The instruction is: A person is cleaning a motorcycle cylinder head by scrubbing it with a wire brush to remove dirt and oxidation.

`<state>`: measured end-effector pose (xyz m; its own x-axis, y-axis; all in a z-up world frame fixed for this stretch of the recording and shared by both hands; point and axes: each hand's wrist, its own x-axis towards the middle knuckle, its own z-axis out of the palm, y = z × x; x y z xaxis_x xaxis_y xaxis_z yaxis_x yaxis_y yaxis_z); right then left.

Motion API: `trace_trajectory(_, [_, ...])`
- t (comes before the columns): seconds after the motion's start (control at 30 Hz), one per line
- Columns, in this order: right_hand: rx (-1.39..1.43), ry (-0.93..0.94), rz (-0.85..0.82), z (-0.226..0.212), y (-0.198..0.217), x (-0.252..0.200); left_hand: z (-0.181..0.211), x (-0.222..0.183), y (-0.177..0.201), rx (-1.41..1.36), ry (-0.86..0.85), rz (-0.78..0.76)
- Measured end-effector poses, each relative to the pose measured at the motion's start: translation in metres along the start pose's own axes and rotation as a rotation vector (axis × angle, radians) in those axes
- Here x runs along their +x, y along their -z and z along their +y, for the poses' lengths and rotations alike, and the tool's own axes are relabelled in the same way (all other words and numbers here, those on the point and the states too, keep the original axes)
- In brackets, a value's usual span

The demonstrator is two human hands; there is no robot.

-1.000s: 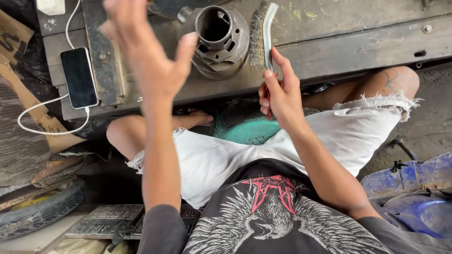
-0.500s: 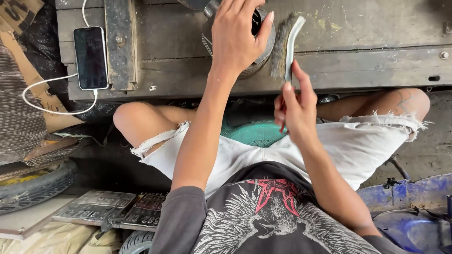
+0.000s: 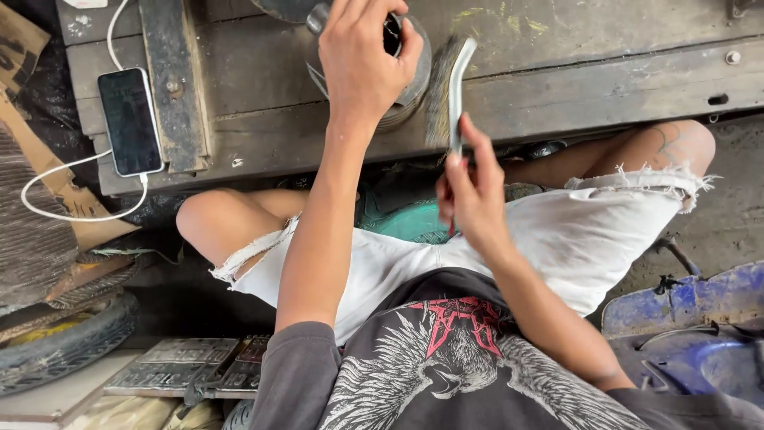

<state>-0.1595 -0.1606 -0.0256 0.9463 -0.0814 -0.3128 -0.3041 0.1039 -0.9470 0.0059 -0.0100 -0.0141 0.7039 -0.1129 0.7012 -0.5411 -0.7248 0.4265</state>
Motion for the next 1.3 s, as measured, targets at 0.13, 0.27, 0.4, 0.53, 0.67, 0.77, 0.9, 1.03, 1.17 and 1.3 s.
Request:
trace_trajectory(0.13, [0.064, -0.075, 0.001, -0.003, -0.004, -0.007, 0.001, 0.001, 0.000, -0.005, -0.009, -0.014])
trace_trajectory(0.27, [0.054, -0.077, -0.001, -0.024, -0.001, 0.031, 0.002, 0.005, 0.003, 0.014, -0.020, -0.016])
trace_trajectory(0.4, [-0.032, -0.003, -0.013, -0.014, 0.000, 0.016, 0.004, 0.004, 0.002, 0.036, -0.013, -0.012])
trace_trajectory(0.53, [-0.007, -0.039, -0.016, -0.011, -0.006, -0.017, 0.002, 0.001, -0.002, 0.058, -0.010, -0.008])
trace_trajectory(0.67, [0.057, -0.102, 0.006, -0.013, -0.005, 0.011, 0.003, 0.000, -0.001, 0.067, 0.000, -0.012])
trace_trajectory(0.77, [0.074, -0.090, 0.010, -0.021, -0.005, 0.024, 0.002, -0.001, 0.000, 0.070, 0.000, -0.015])
trace_trajectory(0.9, [0.024, 0.034, 0.032, 0.004, -0.017, -0.016, -0.001, -0.003, -0.004, 0.092, 0.018, -0.013])
trace_trajectory(1.03, [0.227, -0.126, -0.073, 0.026, -0.031, -0.051, 0.001, -0.001, 0.006, 0.082, 0.026, -0.037])
trace_trajectory(1.17, [0.244, -0.043, 0.016, 0.023, -0.032, -0.012, -0.002, 0.008, 0.036, -0.250, 0.004, -0.258])
trace_trajectory(1.3, [0.273, -0.042, 0.026, 0.007, -0.034, -0.010, -0.015, 0.001, 0.044, -0.493, 0.012, -0.328])
